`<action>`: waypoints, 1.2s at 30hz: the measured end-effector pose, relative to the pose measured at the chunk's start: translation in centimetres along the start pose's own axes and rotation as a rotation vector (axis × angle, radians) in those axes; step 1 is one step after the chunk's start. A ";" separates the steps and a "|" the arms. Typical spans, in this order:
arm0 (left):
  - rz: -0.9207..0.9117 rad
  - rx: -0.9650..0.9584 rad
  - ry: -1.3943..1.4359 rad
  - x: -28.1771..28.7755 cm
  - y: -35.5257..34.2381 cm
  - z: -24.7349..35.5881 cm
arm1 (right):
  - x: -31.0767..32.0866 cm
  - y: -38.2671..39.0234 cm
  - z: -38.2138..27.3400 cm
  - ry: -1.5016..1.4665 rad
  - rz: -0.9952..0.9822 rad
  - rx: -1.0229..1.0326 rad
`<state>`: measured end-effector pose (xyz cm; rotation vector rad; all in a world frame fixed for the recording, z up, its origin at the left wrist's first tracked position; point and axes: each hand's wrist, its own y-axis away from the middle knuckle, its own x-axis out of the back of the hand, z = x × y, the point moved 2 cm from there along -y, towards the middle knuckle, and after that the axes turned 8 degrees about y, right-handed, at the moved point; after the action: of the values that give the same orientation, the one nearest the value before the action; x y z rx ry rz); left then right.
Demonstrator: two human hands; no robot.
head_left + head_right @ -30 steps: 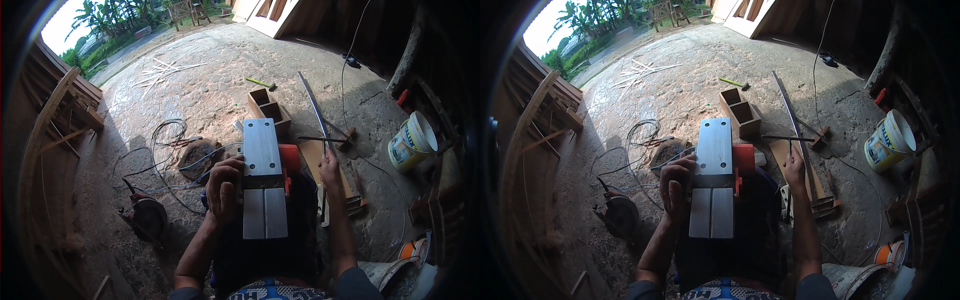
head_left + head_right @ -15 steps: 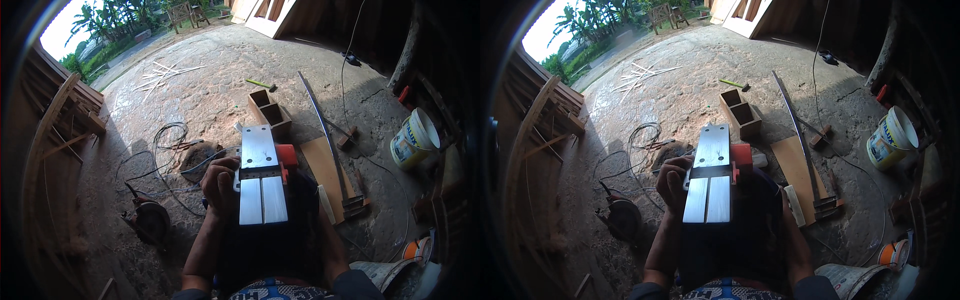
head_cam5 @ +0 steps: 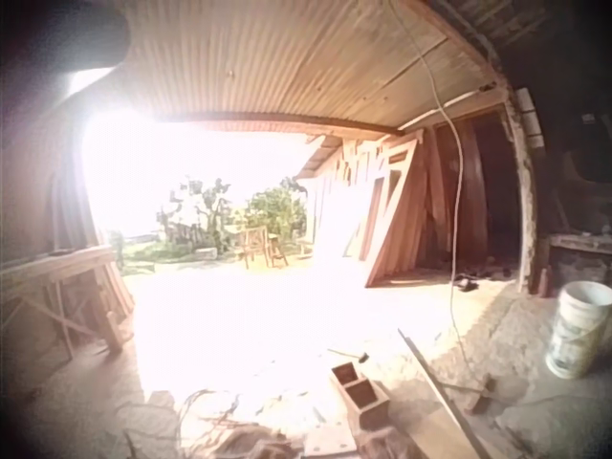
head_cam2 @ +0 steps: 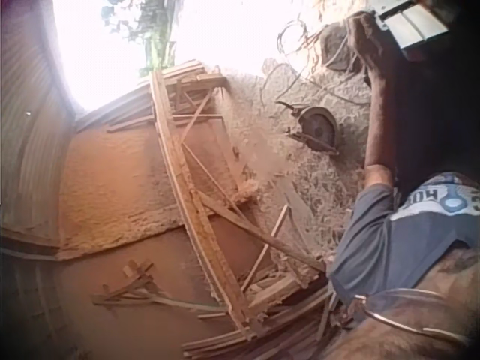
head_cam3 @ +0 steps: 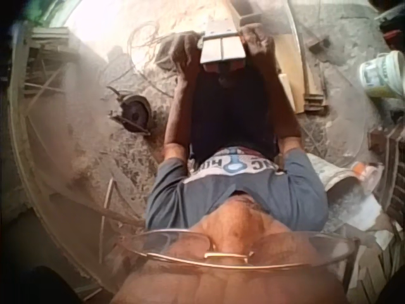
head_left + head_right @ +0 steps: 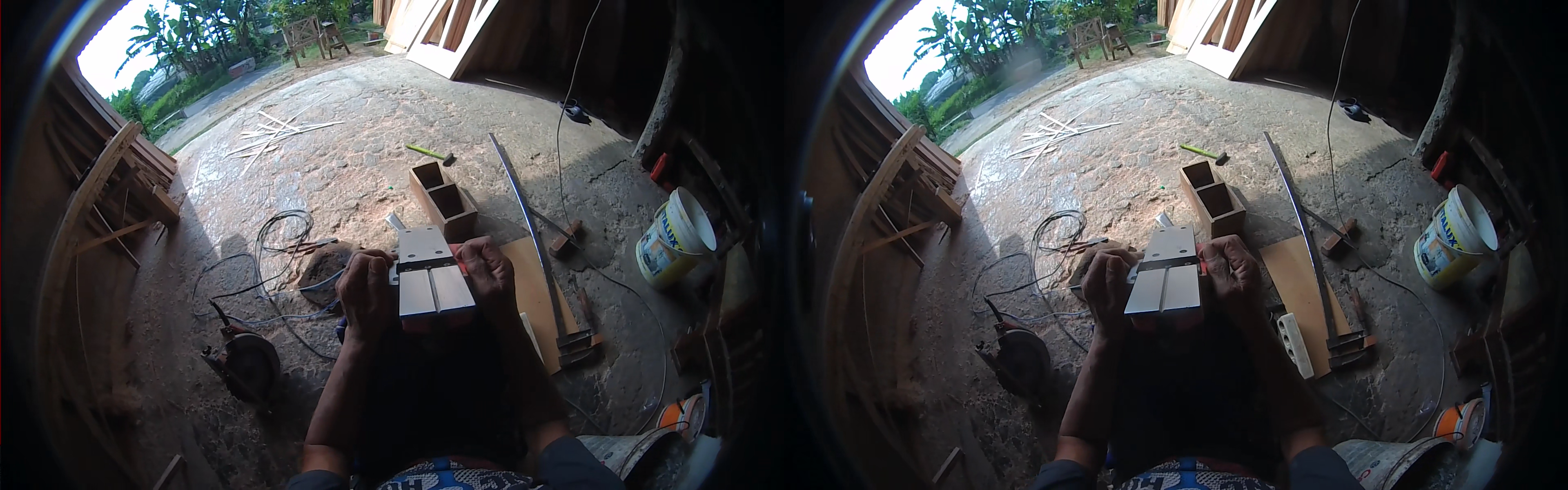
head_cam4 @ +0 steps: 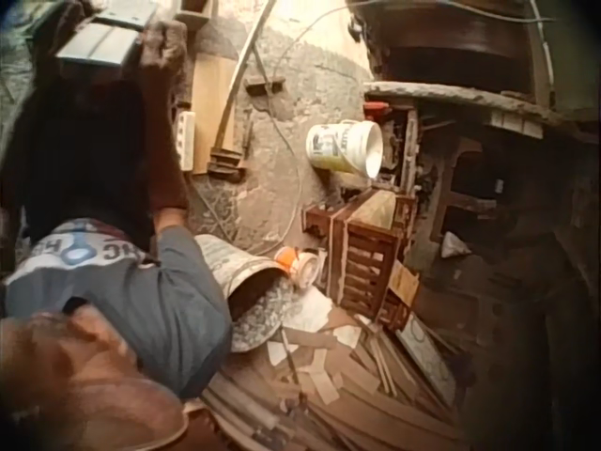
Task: The person uses a T-handle tool to adjust the bolts on a power planer's blade assembly. They hold the power tool on their lap and use their hands to position the components and tighten the fasteners.
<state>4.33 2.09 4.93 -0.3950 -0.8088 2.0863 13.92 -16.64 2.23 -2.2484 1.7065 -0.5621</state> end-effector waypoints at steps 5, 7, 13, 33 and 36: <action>0.008 0.006 0.003 0.1 -0.1 -0.3 | -0.1 0.0 0.5 0.079 -0.017 0.054; -0.016 0.017 -0.050 0.1 -0.2 0.2 | -0.1 0.0 0.4 0.088 -0.023 0.036; -0.078 0.095 -0.104 0.3 -0.7 0.7 | -0.2 0.0 -0.7 0.047 -0.024 -0.037; -0.008 -0.100 -0.094 0.6 1.6 0.7 | 7.8 4.3 16.7 0.450 -0.102 -0.502; 0.011 -0.145 0.052 -0.3 3.2 0.7 | 12.0 14.9 28.5 0.667 -0.180 -0.404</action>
<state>2.23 0.22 3.32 -0.5313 -0.9317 2.0254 16.89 -32.97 -27.82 -2.7163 2.0690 -1.2151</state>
